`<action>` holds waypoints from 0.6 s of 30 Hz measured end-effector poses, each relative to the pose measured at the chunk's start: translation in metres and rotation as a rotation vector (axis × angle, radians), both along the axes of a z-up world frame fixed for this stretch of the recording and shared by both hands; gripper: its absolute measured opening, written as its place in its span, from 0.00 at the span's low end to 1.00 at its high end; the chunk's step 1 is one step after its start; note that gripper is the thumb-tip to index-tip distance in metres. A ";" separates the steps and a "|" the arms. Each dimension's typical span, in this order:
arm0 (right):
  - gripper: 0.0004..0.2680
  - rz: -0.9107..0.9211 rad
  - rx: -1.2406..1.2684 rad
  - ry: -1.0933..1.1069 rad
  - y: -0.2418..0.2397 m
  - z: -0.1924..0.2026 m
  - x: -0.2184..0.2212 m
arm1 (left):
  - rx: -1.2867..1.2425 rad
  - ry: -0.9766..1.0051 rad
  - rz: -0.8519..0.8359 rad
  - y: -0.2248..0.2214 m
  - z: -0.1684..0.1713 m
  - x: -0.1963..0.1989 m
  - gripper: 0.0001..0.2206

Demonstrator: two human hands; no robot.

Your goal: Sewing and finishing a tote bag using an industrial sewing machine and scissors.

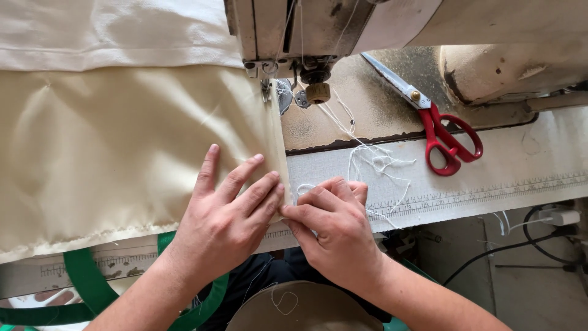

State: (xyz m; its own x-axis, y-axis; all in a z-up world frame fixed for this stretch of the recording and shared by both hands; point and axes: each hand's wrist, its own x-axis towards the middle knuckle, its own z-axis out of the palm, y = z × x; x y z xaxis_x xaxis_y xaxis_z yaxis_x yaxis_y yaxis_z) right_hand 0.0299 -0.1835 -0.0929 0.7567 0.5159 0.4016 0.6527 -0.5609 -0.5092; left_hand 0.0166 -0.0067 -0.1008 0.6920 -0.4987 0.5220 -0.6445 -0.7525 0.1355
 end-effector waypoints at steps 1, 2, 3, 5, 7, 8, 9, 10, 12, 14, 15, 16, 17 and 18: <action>0.02 -0.006 -0.010 -0.001 0.001 0.000 0.000 | -0.001 0.002 -0.003 0.001 0.000 0.000 0.08; 0.02 -0.004 -0.010 0.000 0.002 0.001 -0.001 | -0.001 0.003 -0.001 0.002 0.000 0.000 0.08; 0.02 -0.006 -0.017 -0.004 0.002 0.003 0.000 | -0.006 0.007 -0.007 0.003 0.000 0.000 0.08; 0.02 -0.004 -0.025 -0.009 0.004 0.003 0.002 | -0.013 0.010 -0.009 0.005 0.000 0.001 0.08; 0.02 -0.002 -0.029 -0.010 0.006 0.001 0.003 | -0.021 0.024 -0.016 0.006 -0.001 0.002 0.08; 0.02 0.000 -0.030 -0.013 0.007 0.000 0.006 | -0.022 0.022 -0.014 0.008 -0.002 0.005 0.08; 0.02 -0.008 -0.025 -0.007 0.008 0.000 0.010 | -0.022 0.023 -0.009 0.009 -0.004 0.007 0.08; 0.02 -0.016 -0.020 -0.001 0.009 -0.001 0.013 | -0.022 0.025 -0.005 0.011 -0.005 0.010 0.08; 0.03 -0.022 -0.035 -0.014 0.010 -0.002 0.022 | -0.024 0.023 -0.006 0.013 -0.007 0.019 0.08; 0.03 -0.025 -0.046 -0.024 0.013 -0.002 0.029 | -0.022 0.023 -0.004 0.016 -0.008 0.026 0.08; 0.02 -0.019 -0.051 -0.020 0.014 -0.002 0.033 | -0.015 0.013 -0.002 0.018 -0.008 0.030 0.08; 0.02 -0.013 -0.055 -0.016 0.015 -0.001 0.037 | -0.009 0.003 0.001 0.019 -0.008 0.034 0.07; 0.02 -0.012 -0.055 -0.018 0.016 -0.001 0.041 | -0.010 0.001 0.002 0.021 -0.009 0.038 0.07; 0.02 -0.009 -0.054 -0.019 0.017 -0.002 0.045 | -0.007 -0.009 0.005 0.022 -0.009 0.042 0.08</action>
State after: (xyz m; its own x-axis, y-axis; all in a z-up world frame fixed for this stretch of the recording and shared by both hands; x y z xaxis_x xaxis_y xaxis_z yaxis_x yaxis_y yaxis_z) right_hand 0.0747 -0.1669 -0.0950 0.7539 0.5301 0.3880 0.6567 -0.5931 -0.4657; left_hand 0.0582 0.0154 -0.1103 0.6897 -0.4916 0.5317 -0.6420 -0.7547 0.1350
